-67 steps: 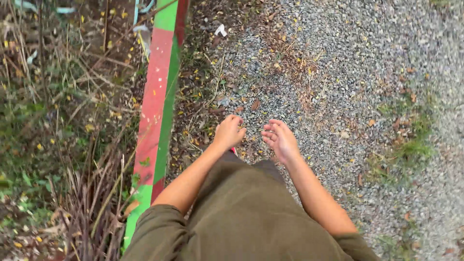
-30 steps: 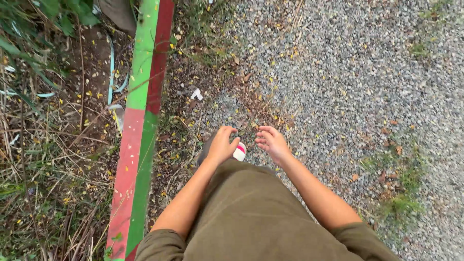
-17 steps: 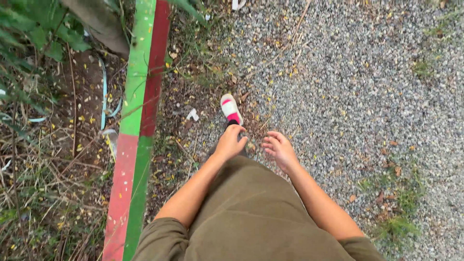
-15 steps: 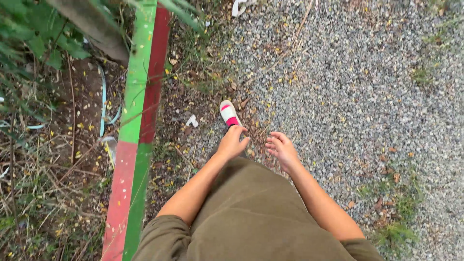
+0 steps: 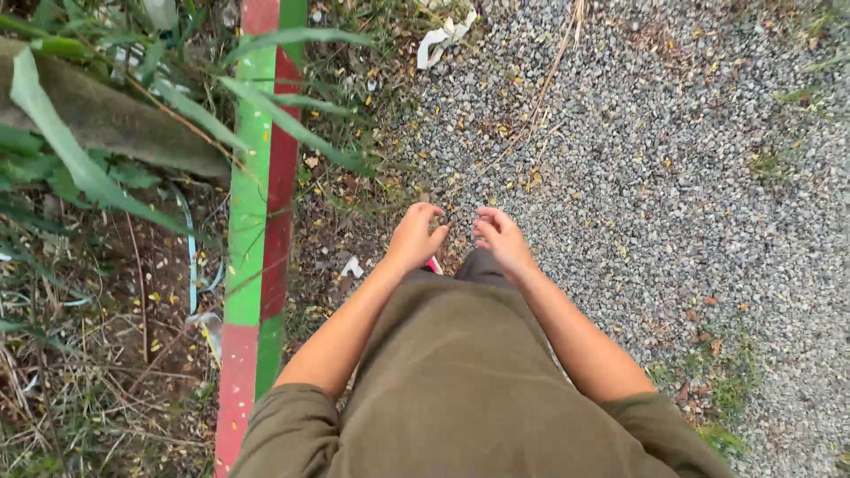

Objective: The recorder is gathering dry twigs and sticks from the ground and placing them into a pile.

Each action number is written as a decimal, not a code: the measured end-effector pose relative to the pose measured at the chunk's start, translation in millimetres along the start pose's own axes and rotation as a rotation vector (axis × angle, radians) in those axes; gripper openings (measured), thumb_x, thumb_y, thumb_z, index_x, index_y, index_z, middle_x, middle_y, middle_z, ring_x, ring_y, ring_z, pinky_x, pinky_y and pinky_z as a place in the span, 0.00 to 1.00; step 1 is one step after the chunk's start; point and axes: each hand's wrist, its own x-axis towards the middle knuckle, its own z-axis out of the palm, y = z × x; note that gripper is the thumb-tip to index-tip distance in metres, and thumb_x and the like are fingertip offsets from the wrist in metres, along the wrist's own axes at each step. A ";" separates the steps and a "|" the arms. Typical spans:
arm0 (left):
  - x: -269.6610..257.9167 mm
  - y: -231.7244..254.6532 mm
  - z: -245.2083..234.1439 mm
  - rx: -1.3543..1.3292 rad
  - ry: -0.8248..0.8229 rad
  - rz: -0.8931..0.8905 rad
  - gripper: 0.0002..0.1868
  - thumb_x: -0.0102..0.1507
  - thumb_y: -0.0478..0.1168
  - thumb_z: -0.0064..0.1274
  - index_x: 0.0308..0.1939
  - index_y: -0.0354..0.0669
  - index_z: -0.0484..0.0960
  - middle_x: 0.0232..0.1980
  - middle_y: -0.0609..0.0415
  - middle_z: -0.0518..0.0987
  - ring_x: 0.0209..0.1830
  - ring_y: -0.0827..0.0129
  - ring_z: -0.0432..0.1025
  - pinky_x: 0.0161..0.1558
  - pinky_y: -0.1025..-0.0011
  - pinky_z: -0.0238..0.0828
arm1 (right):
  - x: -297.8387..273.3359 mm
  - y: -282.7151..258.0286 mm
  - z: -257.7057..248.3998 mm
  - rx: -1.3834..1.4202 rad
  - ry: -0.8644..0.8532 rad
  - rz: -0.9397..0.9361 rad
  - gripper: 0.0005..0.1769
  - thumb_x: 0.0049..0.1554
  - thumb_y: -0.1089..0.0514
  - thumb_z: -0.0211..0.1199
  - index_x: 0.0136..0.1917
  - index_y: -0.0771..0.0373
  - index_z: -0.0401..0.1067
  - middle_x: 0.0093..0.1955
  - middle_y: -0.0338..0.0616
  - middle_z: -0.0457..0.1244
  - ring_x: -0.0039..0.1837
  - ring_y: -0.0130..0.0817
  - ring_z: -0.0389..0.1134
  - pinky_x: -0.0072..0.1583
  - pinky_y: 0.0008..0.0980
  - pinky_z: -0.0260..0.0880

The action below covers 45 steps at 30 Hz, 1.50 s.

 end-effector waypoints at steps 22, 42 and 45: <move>308.4 -91.7 -38.5 -0.032 0.265 -0.455 0.18 0.60 0.42 0.59 0.50 0.37 0.80 0.57 0.39 0.77 0.61 0.46 0.70 0.62 0.58 0.67 | 385.1 -212.9 -4.7 -0.348 -0.329 0.016 0.18 0.62 0.55 0.60 0.65 0.60 0.70 0.48 0.35 0.66 0.48 0.24 0.66 0.47 0.26 0.68; 525.1 -112.7 -131.1 -0.117 0.115 -0.261 0.18 0.60 0.41 0.60 0.51 0.38 0.80 0.51 0.38 0.79 0.55 0.44 0.73 0.58 0.56 0.70 | 545.5 -348.4 29.6 -0.432 -0.101 -0.156 0.19 0.61 0.57 0.61 0.64 0.62 0.71 0.42 0.35 0.65 0.41 0.23 0.63 0.43 0.27 0.66; 560.5 -85.2 -165.3 -0.101 0.079 -0.180 0.18 0.63 0.42 0.59 0.53 0.39 0.79 0.54 0.41 0.80 0.57 0.46 0.74 0.57 0.57 0.71 | 564.0 -365.7 36.1 -0.308 -0.068 -0.164 0.19 0.61 0.58 0.60 0.65 0.62 0.70 0.43 0.35 0.64 0.41 0.23 0.63 0.43 0.26 0.66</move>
